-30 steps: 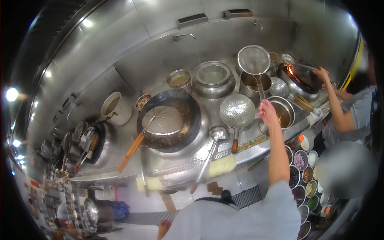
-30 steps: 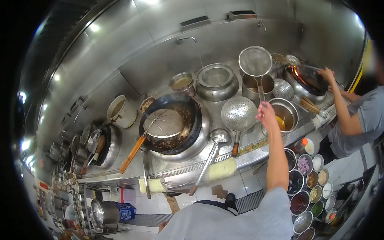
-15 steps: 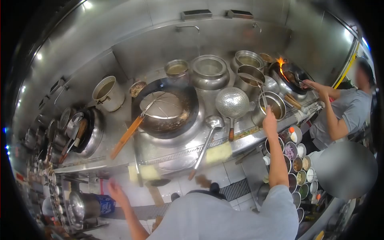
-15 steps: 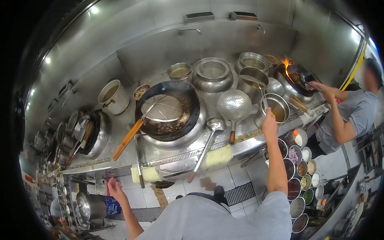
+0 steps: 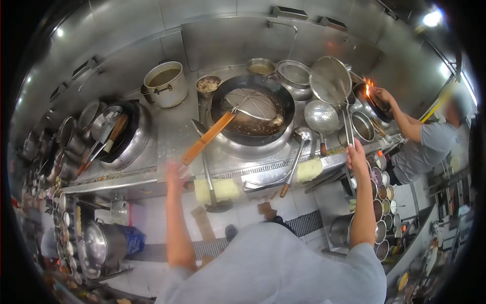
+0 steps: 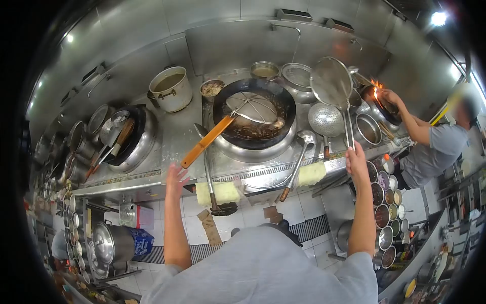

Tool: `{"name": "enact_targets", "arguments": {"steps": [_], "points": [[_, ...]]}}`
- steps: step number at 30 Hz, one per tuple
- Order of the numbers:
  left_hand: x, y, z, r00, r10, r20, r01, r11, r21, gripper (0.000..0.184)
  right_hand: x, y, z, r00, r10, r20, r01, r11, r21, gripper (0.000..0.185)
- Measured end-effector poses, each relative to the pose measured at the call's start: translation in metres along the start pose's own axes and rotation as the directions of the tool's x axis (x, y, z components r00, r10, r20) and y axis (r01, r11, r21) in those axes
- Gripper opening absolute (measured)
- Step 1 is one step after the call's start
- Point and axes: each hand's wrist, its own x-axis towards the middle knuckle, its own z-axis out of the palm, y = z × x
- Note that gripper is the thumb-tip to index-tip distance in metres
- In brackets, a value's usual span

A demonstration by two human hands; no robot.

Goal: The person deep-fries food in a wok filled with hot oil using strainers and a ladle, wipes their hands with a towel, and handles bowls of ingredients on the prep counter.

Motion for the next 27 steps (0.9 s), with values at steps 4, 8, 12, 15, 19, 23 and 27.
{"name": "enact_targets", "arguments": {"steps": [4, 8, 12, 15, 19, 23, 27], "points": [[0.015, 0.007, 0.019, 0.96, -0.111, 0.256, 0.131, 0.989, -0.062, 0.054, -0.007, 0.003, 0.035, 0.996, -0.013, 0.09, 0.01, 1.0, 0.026, 0.034], [0.018, 0.01, 0.043, 0.972, -0.064, 0.227, 0.068, 0.998, -0.013, 0.033, -0.01, 0.008, 0.065, 0.995, 0.003, 0.099, 0.0, 1.0, -0.028, 0.035], [-0.018, 0.028, 0.085, 0.932, -0.176, 0.316, 0.161, 0.984, 0.075, 0.033, -0.008, 0.028, 0.079, 0.993, 0.013, 0.117, -0.017, 0.999, 0.03, 0.036], [-0.057, 0.021, 0.13, 0.844, -0.259, 0.47, 0.245, 0.965, 0.093, 0.042, -0.007, 0.042, 0.088, 0.993, 0.033, 0.114, -0.041, 0.997, 0.069, 0.036], [-0.091, -0.017, 0.167, 0.797, -0.251, 0.549, 0.265, 0.963, 0.056, 0.049, 0.002, 0.047, 0.093, 0.989, 0.106, 0.107, -0.122, 0.979, 0.161, 0.037], [-0.105, -0.023, 0.147, 0.833, -0.206, 0.514, 0.16, 0.978, 0.133, 0.048, 0.016, 0.052, 0.096, 0.992, 0.092, 0.091, -0.106, 0.981, 0.161, 0.038], [-0.077, -0.018, 0.085, 0.896, -0.15, 0.417, 0.027, 0.957, 0.287, 0.052, 0.03, 0.057, 0.097, 0.989, 0.013, 0.146, -0.035, 0.989, 0.145, 0.034]]}}
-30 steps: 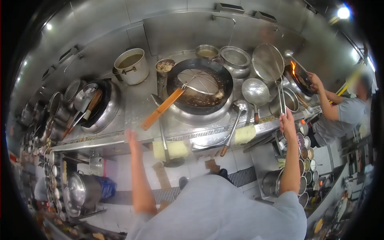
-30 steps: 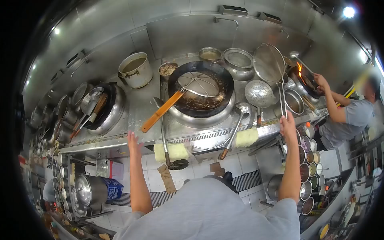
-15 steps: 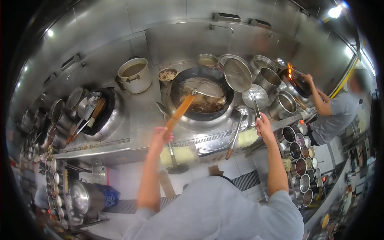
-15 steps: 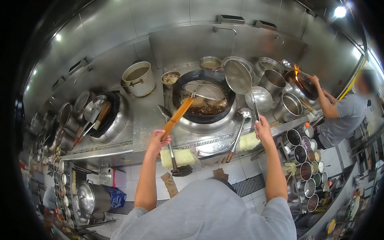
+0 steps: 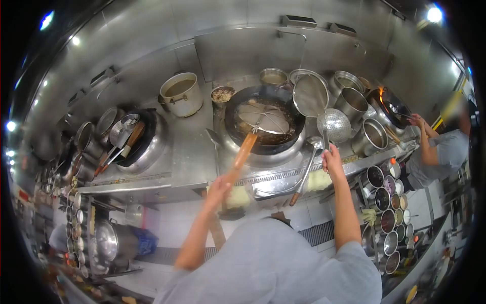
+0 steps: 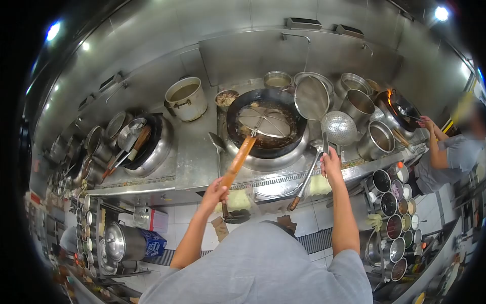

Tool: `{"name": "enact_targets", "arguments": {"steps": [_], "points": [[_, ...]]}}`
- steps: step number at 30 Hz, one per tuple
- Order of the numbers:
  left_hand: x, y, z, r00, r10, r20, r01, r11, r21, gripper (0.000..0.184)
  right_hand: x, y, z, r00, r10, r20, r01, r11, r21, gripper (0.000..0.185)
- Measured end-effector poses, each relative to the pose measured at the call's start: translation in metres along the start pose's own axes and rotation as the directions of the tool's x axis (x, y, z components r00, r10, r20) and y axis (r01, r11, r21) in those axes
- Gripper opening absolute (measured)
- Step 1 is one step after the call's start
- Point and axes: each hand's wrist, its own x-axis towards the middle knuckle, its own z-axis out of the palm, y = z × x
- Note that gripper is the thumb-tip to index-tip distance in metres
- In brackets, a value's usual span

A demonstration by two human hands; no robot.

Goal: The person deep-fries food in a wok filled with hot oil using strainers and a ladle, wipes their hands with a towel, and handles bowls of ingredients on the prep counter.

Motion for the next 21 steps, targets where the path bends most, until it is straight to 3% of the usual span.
{"name": "enact_targets", "arguments": {"steps": [5, 9, 10, 15, 20, 21], "points": [[0.005, 0.037, -0.079, 0.997, 0.02, -0.08, -0.008, 0.991, 0.137, 0.051, 0.045, 0.008, 0.007, 0.995, 0.088, 0.038, -0.087, 0.995, -0.043, 0.039], [0.001, 0.065, -0.102, 0.991, 0.08, -0.108, -0.057, 0.977, 0.204, 0.049, 0.07, 0.009, 0.029, 0.994, 0.113, 0.002, -0.11, 0.966, -0.233, 0.046], [-0.005, 0.078, -0.096, 0.981, 0.11, -0.158, -0.078, 0.977, 0.198, 0.04, 0.072, 0.007, 0.034, 0.986, 0.164, 0.015, -0.158, 0.968, -0.196, 0.051], [-0.015, 0.098, -0.094, 0.971, 0.173, -0.167, -0.12, 0.951, 0.286, 0.039, 0.099, 0.011, 0.05, 0.907, 0.397, 0.14, -0.396, 0.918, -0.036, 0.057], [-0.026, 0.103, -0.082, 0.968, 0.173, -0.181, -0.111, 0.944, 0.311, 0.037, 0.143, 0.032, 0.069, 0.836, 0.489, 0.249, -0.534, 0.83, 0.164, 0.06], [-0.028, 0.102, -0.081, 0.97, 0.157, -0.186, -0.097, 0.951, 0.295, 0.037, 0.157, 0.043, 0.07, 0.827, 0.451, 0.336, -0.536, 0.813, 0.228, 0.057]]}}
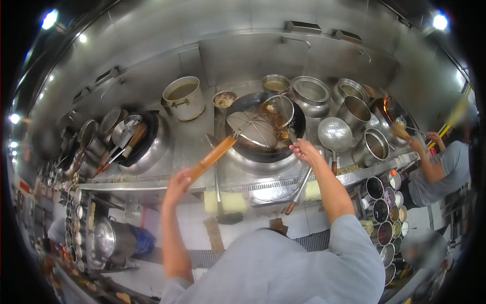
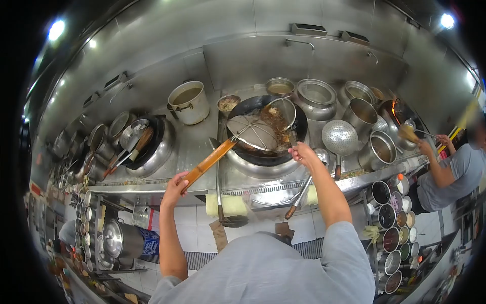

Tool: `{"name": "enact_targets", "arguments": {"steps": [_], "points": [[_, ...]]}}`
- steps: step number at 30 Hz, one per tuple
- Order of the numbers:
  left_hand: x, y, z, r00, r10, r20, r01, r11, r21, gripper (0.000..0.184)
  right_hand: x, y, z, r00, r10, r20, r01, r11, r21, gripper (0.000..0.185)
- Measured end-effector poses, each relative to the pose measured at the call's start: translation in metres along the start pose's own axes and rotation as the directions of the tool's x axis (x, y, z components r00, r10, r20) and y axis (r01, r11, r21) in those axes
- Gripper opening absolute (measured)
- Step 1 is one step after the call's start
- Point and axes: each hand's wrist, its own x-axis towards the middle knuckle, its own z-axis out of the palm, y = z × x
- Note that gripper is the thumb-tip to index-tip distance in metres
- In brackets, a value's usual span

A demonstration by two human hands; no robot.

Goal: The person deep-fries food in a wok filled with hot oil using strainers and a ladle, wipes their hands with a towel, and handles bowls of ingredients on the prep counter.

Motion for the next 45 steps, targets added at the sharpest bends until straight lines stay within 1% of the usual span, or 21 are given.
{"name": "enact_targets", "arguments": {"steps": [1, 4, 6, 8, 9, 11, 15, 17, 19, 22, 24, 25, 27, 28, 30, 32, 35, 37, 38, 41, 45], "points": [[-0.003, -0.001, 0.001, 1.0, -0.018, 0.001, 0.018, 1.0, -0.013, 0.037, 0.005, -0.002, 0.001, 0.996, -0.01, 0.094, 0.004, 0.998, 0.067, 0.053], [-0.008, -0.024, 0.008, 1.0, -0.025, 0.001, 0.025, 1.0, -0.008, 0.038, 0.011, -0.011, 0.002, 0.988, -0.061, 0.142, 0.04, 0.988, 0.147, 0.043], [-0.013, -0.035, 0.013, 0.999, -0.035, 0.019, 0.035, 0.999, -0.009, 0.038, -0.011, -0.019, 0.015, 0.993, -0.084, 0.086, 0.073, 0.989, 0.13, 0.033], [-0.015, -0.035, 0.022, 0.998, -0.042, 0.045, 0.042, 0.999, -0.019, 0.039, -0.032, -0.025, 0.025, 0.982, -0.186, 0.032, 0.188, 0.972, -0.14, 0.026], [-0.018, -0.032, 0.026, 0.998, -0.061, 0.029, 0.061, 0.998, -0.026, 0.038, -0.032, -0.027, 0.027, 0.982, -0.187, 0.025, 0.188, 0.972, -0.142, 0.026], [-0.02, -0.032, 0.031, 0.997, -0.08, 0.018, 0.081, 0.996, -0.038, 0.038, -0.03, -0.033, 0.031, 0.967, -0.251, 0.046, 0.245, 0.862, -0.443, 0.029], [-0.017, -0.038, 0.028, 0.995, -0.084, -0.046, 0.082, 0.996, -0.032, 0.038, -0.036, -0.038, 0.038, 0.924, -0.383, 0.007, 0.318, 0.758, -0.569, 0.041], [-0.012, -0.045, 0.025, 0.994, -0.098, -0.057, 0.096, 0.994, -0.049, 0.038, -0.039, -0.032, 0.038, 0.75, -0.655, -0.088, 0.277, 0.432, -0.858, 0.044], [-0.007, -0.056, 0.02, 0.997, -0.043, -0.056, 0.04, 0.998, -0.058, 0.038, -0.057, -0.021, 0.034, 0.76, -0.631, -0.159, 0.218, 0.477, -0.852, 0.044], [0.002, -0.064, 0.009, 0.996, -0.02, -0.092, 0.014, 0.997, -0.072, 0.037, -0.079, -0.003, 0.027, 0.832, -0.504, -0.23, 0.148, 0.603, -0.784, 0.047], [0.005, -0.057, 0.006, 0.995, -0.016, -0.103, 0.008, 0.997, -0.072, 0.037, -0.082, 0.012, 0.023, 0.914, -0.304, -0.269, 0.155, 0.874, -0.46, 0.059], [0.007, -0.055, 0.003, 0.993, -0.01, -0.117, 0.002, 0.997, -0.071, 0.037, -0.087, 0.014, 0.026, 0.914, -0.305, -0.266, 0.156, 0.873, -0.462, 0.059], [0.012, -0.05, -0.002, 0.993, 0.0, -0.12, -0.011, 0.996, -0.087, 0.036, -0.091, 0.013, 0.037, 0.973, -0.114, -0.198, 0.078, 0.981, -0.179, 0.051], [0.014, -0.046, -0.005, 0.993, 0.011, -0.118, -0.023, 0.995, -0.1, 0.036, -0.082, 0.01, 0.035, 0.974, -0.118, -0.193, 0.084, 0.98, -0.18, 0.051], [0.012, -0.027, -0.011, 0.991, 0.013, -0.131, -0.028, 0.993, -0.11, 0.035, -0.055, 0.006, 0.026, 0.998, 0.017, -0.068, -0.019, 0.999, -0.027, 0.051], [0.011, -0.008, -0.015, 0.989, 0.014, -0.145, -0.032, 0.992, -0.122, 0.035, -0.044, 0.001, 0.027, 0.993, -0.04, -0.108, 0.035, 0.998, -0.047, 0.05], [0.012, 0.005, -0.019, 0.984, 0.029, -0.177, -0.05, 0.993, -0.111, 0.034, -0.014, -0.009, 0.011, 1.0, -0.01, -0.002, 0.009, 0.99, -0.14, 0.048], [0.013, 0.004, -0.024, 0.983, 0.029, -0.184, -0.056, 0.988, -0.143, 0.034, 0.007, -0.014, -0.002, 0.972, 0.027, 0.235, -0.002, 0.994, -0.105, 0.043], [0.013, 0.0, -0.027, 0.983, 0.025, -0.184, -0.05, 0.989, -0.137, 0.034, 0.013, -0.015, -0.006, 0.971, 0.032, 0.237, -0.008, 0.995, -0.1, 0.043], [0.007, -0.013, -0.028, 0.982, -0.001, -0.189, -0.029, 0.988, -0.153, 0.034, 0.019, -0.015, -0.006, 0.951, 0.0, 0.31, -0.05, 0.987, 0.152, 0.019], [-0.012, -0.04, -0.005, 0.983, -0.092, -0.157, 0.066, 0.984, -0.164, 0.035, 0.011, -0.013, -0.006, 0.942, -0.031, 0.334, -0.071, 0.955, 0.288, 0.014]]}}
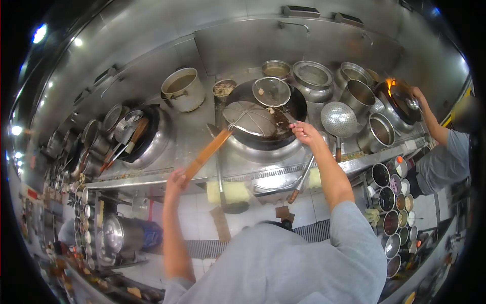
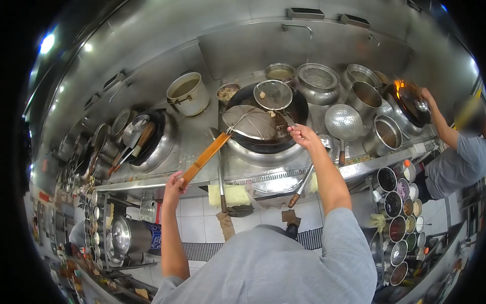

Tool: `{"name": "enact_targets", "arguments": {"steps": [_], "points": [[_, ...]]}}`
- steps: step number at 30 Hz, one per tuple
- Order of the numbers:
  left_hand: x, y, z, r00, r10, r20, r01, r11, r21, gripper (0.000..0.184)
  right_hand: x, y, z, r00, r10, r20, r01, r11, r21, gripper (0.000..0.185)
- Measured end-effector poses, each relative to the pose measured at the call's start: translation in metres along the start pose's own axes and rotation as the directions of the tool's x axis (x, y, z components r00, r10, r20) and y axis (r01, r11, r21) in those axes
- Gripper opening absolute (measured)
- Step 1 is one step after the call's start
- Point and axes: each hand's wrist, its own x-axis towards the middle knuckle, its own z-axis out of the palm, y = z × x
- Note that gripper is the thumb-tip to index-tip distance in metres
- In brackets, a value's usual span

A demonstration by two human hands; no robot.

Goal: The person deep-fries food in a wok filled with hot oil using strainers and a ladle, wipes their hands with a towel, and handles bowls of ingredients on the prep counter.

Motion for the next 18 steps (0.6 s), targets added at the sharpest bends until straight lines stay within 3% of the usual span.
{"name": "enact_targets", "arguments": {"steps": [2, 7, 9, 10, 11, 13, 14, 15, 16, 17, 18], "points": [[-0.012, -0.014, 0.014, 0.998, -0.054, 0.021, 0.054, 0.999, 0.004, 0.037, -0.006, 0.001, -0.005, 0.995, -0.015, 0.1, 0.002, 0.991, 0.135, 0.011], [-0.031, -0.045, 0.054, 0.995, -0.016, 0.096, -0.005, 0.977, 0.213, 0.051, -0.06, -0.017, 0.004, 0.971, -0.233, 0.048, 0.219, 0.955, 0.2, 0.021], [-0.029, -0.064, 0.069, 0.972, 0.191, 0.136, -0.232, 0.864, 0.447, 0.057, -0.087, -0.028, -0.005, 0.904, -0.401, -0.147, 0.414, 0.908, 0.066, 0.034], [-0.043, -0.037, 0.087, 0.982, 0.099, 0.16, -0.166, 0.853, 0.494, 0.063, -0.1, -0.033, -0.011, 0.848, -0.446, -0.286, 0.454, 0.89, -0.042, 0.045], [-0.046, -0.032, 0.1, 0.978, 0.1, 0.183, -0.179, 0.855, 0.487, 0.063, -0.111, -0.038, -0.027, 0.835, -0.46, -0.302, 0.469, 0.882, -0.047, 0.045], [-0.05, -0.028, 0.118, 0.989, 0.056, 0.139, -0.136, 0.726, 0.675, 0.07, -0.136, -0.046, -0.057, 0.721, -0.582, -0.376, 0.315, 0.759, -0.57, 0.051], [-0.056, -0.018, 0.13, 0.989, 0.056, 0.14, -0.136, 0.73, 0.67, 0.07, -0.148, -0.046, -0.065, 0.602, -0.658, -0.453, 0.095, 0.622, -0.777, 0.048], [-0.061, -0.007, 0.143, 0.984, 0.143, 0.109, -0.177, 0.651, 0.738, 0.066, -0.153, -0.049, -0.084, 0.607, -0.657, -0.448, 0.091, 0.617, -0.781, 0.048], [-0.063, 0.001, 0.153, 0.971, 0.227, 0.082, -0.199, 0.563, 0.802, 0.063, -0.151, -0.051, -0.117, 0.466, -0.818, -0.336, -0.153, 0.299, -0.942, 0.046], [-0.064, 0.004, 0.159, 0.973, 0.222, 0.067, -0.185, 0.568, 0.802, 0.063, -0.149, -0.051, -0.136, 0.369, -0.92, -0.134, -0.419, -0.036, -0.907, 0.044], [-0.063, 0.007, 0.163, 0.968, 0.239, 0.076, -0.196, 0.53, 0.825, 0.062, -0.151, -0.048, -0.135, 0.381, -0.916, -0.124, -0.412, -0.048, -0.91, 0.044]]}}
